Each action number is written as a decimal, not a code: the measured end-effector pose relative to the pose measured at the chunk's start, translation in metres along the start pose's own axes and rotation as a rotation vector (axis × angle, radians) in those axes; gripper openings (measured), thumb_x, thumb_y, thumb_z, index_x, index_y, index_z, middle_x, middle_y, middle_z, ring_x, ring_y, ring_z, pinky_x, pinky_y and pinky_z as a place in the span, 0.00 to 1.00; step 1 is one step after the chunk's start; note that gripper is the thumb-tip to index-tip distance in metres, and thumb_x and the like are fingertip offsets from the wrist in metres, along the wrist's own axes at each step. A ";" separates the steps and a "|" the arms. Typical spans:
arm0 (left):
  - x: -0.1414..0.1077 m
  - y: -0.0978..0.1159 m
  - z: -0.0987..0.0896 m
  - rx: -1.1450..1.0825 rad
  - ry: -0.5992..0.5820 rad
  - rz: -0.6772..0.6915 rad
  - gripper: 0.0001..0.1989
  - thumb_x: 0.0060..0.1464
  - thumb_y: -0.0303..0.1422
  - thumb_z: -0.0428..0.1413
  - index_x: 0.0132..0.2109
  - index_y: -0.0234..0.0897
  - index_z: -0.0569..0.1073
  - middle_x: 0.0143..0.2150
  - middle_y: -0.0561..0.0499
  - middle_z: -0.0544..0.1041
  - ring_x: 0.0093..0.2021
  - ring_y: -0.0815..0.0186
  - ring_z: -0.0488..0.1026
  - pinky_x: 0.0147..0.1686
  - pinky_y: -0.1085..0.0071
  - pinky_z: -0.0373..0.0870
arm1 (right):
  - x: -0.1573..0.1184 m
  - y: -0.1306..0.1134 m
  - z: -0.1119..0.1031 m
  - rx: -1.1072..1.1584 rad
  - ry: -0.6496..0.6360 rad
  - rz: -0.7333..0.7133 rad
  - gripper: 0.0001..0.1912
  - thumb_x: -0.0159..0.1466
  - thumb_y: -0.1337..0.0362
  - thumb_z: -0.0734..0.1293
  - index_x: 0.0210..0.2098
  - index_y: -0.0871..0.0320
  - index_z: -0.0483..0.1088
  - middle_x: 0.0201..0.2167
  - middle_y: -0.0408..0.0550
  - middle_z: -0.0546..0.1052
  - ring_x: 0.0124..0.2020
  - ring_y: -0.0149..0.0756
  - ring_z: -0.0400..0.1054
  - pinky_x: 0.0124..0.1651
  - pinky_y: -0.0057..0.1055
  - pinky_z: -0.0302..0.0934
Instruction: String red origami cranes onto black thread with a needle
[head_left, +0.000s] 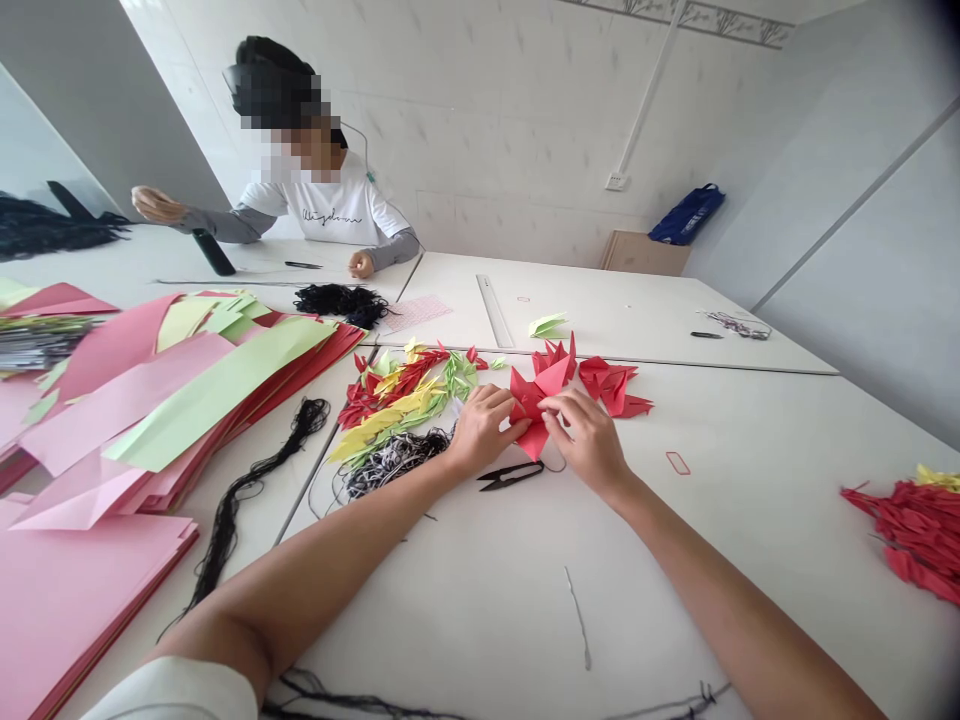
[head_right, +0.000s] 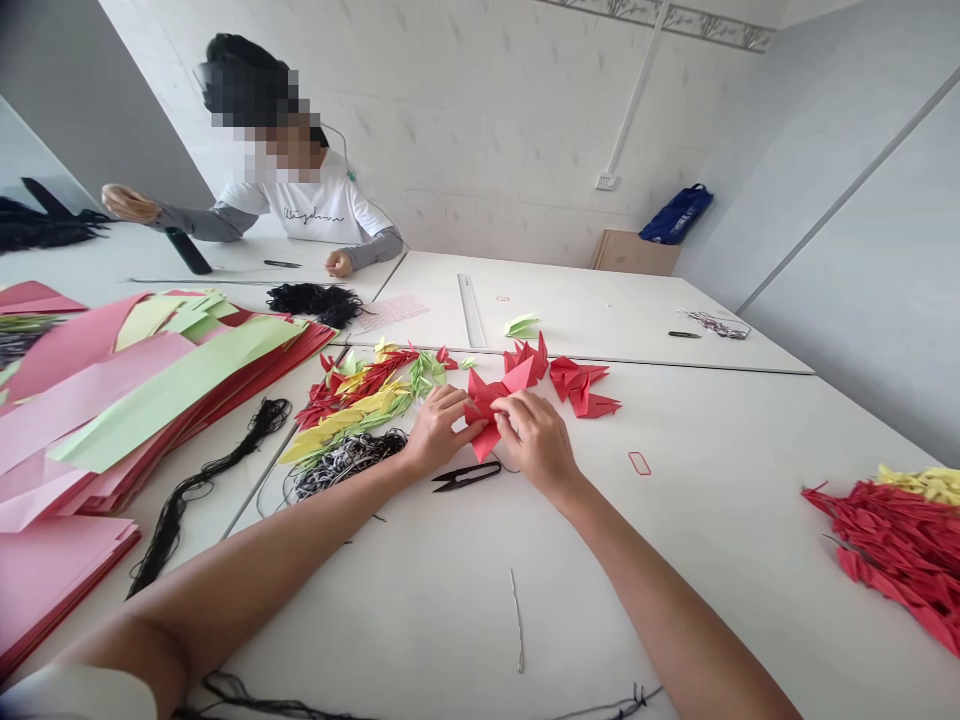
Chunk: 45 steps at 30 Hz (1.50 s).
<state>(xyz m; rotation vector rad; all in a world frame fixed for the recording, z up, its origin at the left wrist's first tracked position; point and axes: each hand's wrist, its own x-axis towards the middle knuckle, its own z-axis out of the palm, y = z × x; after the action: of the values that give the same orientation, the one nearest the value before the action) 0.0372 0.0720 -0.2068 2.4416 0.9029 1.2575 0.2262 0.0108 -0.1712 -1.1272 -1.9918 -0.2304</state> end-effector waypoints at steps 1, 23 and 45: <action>0.000 -0.002 0.001 0.003 0.028 -0.015 0.13 0.59 0.36 0.59 0.27 0.39 0.71 0.30 0.49 0.72 0.36 0.60 0.64 0.42 0.62 0.59 | 0.001 0.002 -0.005 0.005 0.028 0.018 0.09 0.71 0.67 0.59 0.42 0.55 0.71 0.34 0.48 0.76 0.35 0.38 0.70 0.41 0.35 0.63; 0.001 -0.008 0.004 0.104 0.122 -0.007 0.11 0.60 0.32 0.59 0.29 0.38 0.70 0.30 0.51 0.74 0.34 0.63 0.65 0.36 0.66 0.65 | -0.037 0.013 0.009 -0.015 0.031 -0.170 0.15 0.75 0.59 0.51 0.52 0.58 0.62 0.31 0.48 0.72 0.30 0.38 0.67 0.35 0.36 0.64; -0.002 -0.003 0.002 0.257 -0.008 0.080 0.11 0.61 0.32 0.58 0.30 0.38 0.68 0.31 0.51 0.74 0.37 0.61 0.66 0.39 0.64 0.64 | -0.035 0.024 0.016 -0.218 0.063 -0.070 0.06 0.72 0.64 0.62 0.45 0.57 0.69 0.34 0.47 0.78 0.33 0.37 0.68 0.40 0.33 0.59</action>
<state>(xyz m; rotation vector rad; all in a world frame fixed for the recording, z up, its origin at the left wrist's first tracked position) 0.0369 0.0730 -0.2100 2.7021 1.0314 1.2239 0.2453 0.0103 -0.2125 -1.1708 -1.9878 -0.5240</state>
